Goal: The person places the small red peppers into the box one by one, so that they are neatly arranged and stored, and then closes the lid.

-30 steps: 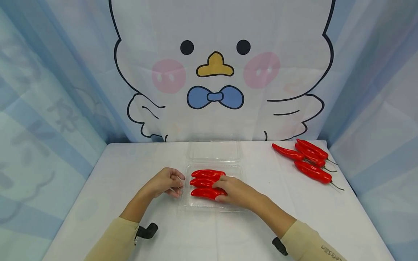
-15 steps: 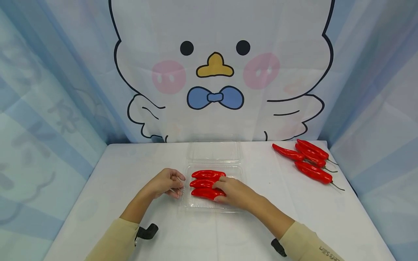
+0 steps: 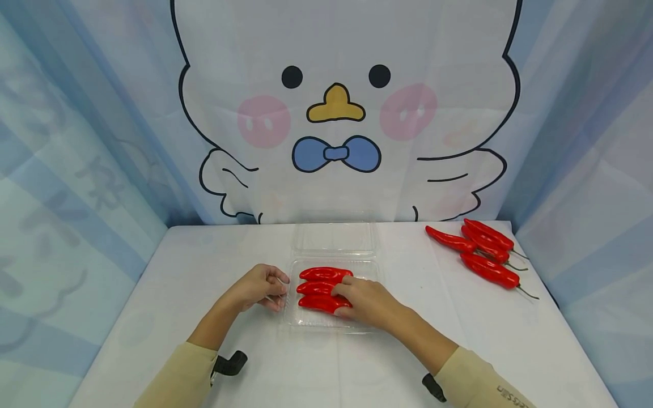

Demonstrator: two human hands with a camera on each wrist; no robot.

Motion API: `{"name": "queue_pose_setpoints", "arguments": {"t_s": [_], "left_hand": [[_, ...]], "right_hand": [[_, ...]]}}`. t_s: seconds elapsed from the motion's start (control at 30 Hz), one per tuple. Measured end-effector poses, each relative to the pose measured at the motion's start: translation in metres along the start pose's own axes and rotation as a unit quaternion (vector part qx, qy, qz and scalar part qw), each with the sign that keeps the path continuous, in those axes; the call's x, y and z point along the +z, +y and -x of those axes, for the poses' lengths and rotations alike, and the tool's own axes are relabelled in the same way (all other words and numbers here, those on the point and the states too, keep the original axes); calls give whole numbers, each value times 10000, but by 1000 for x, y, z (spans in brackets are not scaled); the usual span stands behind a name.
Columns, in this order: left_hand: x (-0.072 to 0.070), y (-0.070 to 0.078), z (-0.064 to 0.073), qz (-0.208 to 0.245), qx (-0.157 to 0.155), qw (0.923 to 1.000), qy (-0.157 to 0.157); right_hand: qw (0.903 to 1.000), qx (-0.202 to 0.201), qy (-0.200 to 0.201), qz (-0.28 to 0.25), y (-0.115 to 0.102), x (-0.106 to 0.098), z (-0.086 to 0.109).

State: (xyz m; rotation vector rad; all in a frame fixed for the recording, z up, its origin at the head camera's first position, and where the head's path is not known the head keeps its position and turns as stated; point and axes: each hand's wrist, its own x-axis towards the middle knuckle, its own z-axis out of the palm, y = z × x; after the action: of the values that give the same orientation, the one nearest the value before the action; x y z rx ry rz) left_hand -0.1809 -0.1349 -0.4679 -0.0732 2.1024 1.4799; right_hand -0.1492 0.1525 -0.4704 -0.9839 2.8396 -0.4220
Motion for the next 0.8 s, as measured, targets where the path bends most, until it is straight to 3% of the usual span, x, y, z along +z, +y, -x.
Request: {"name": "queue_pose_setpoints", "arguments": {"t_s": [0.4,0.8], "left_hand": [[1,-1,0,-43,16,10000,23],[1,-1,2,-41,30,10000,44]], "right_hand": [[9999,85,132,51,0,3,1],[9995,116,138,-262,0,8,-1]]}}
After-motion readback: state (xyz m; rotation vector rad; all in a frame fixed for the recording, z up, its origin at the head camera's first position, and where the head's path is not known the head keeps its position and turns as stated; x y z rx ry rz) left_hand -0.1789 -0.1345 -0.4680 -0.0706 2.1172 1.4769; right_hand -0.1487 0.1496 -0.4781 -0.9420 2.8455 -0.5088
